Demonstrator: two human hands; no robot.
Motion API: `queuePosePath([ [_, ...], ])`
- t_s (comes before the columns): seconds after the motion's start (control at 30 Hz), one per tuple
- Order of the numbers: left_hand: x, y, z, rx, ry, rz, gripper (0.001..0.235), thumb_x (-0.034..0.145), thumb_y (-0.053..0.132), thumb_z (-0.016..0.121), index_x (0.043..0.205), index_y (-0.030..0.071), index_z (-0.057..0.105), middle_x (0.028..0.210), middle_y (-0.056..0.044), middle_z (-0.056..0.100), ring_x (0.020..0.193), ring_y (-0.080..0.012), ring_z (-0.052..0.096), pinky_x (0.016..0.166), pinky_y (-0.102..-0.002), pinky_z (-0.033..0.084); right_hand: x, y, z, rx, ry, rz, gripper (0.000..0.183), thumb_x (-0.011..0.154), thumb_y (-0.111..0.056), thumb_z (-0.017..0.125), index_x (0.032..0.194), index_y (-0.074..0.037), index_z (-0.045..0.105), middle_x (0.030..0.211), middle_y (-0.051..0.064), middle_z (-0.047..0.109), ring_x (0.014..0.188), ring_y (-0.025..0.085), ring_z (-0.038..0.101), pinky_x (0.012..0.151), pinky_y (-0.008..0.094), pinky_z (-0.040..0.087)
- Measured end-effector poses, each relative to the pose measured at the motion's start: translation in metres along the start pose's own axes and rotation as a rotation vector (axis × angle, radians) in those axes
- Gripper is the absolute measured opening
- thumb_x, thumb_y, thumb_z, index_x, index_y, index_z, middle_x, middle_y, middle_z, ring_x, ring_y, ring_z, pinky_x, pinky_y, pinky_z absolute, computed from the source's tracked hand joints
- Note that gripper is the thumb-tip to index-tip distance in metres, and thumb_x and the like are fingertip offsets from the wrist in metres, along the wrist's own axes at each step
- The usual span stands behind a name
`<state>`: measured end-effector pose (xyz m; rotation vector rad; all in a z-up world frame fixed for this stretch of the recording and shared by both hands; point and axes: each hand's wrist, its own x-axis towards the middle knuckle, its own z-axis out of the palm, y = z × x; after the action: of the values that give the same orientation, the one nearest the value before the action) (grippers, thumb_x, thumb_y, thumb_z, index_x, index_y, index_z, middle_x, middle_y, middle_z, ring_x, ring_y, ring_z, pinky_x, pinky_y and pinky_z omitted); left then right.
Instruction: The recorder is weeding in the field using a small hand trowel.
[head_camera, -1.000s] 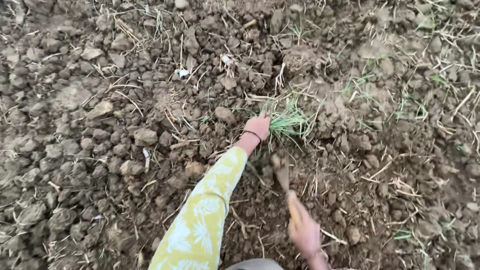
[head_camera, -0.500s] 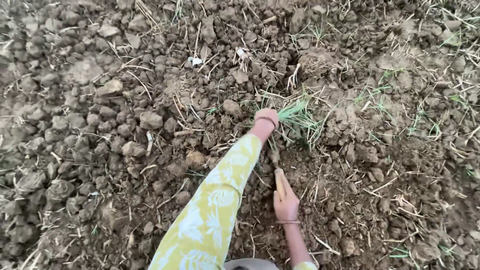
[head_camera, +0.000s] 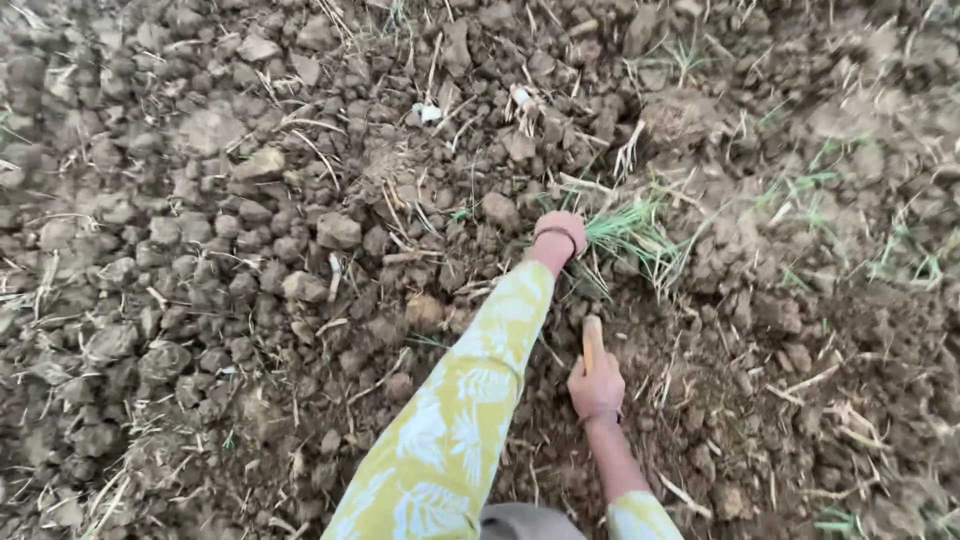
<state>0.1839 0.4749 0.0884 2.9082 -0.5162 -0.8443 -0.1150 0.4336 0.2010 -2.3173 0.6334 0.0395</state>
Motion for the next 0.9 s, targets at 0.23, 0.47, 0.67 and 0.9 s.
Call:
queuePosePath([
  [0.23,-0.017,-0.007,0.001,0.049,0.011,0.115,0.029,0.094,0.022,0.056,0.108,0.01,0.079,0.11,-0.016,0.077,0.102,-0.0321,0.075,0.087,-0.046,0.06,0.007,0.022,0.018,0.181,0.024,0.172,0.068,0.075,-0.012,0.075,0.139,-0.002,0.057,0.095,0.027,0.068,0.082,0.046,0.065,0.074,0.054,0.053],
  [0.47,-0.104,0.014,-0.032,0.205,-0.264,0.214,0.031,0.086,0.03,0.066,0.106,0.008,0.074,0.102,-0.012,0.078,0.095,-0.0267,0.076,0.084,-0.043,0.061,0.053,0.068,0.069,0.007,-0.368,0.527,0.042,0.071,-0.036,0.079,0.095,-0.001,0.076,0.088,0.018,0.076,0.085,0.034,0.077,0.083,0.045,0.06],
  [0.67,-0.147,-0.002,-0.002,0.157,-0.108,0.305,0.027,0.089,0.023,0.062,0.106,0.01,0.079,0.106,-0.013,0.076,0.099,-0.032,0.074,0.086,-0.046,0.06,0.03,0.101,0.097,-0.144,-0.151,0.198,0.057,0.082,-0.048,0.077,0.109,0.002,0.07,0.098,0.026,0.074,0.091,0.043,0.071,0.084,0.049,0.056],
  [0.9,-0.223,-0.044,0.008,-0.152,-0.036,0.145,0.047,0.089,0.035,0.068,0.128,0.009,0.061,0.11,-0.017,0.071,0.097,-0.0339,0.071,0.086,-0.045,0.058,-0.01,0.034,0.018,-0.17,-0.353,0.286,0.053,0.095,-0.052,0.061,0.122,-0.006,0.058,0.091,0.023,0.077,0.076,0.037,0.077,0.068,0.045,0.064],
])
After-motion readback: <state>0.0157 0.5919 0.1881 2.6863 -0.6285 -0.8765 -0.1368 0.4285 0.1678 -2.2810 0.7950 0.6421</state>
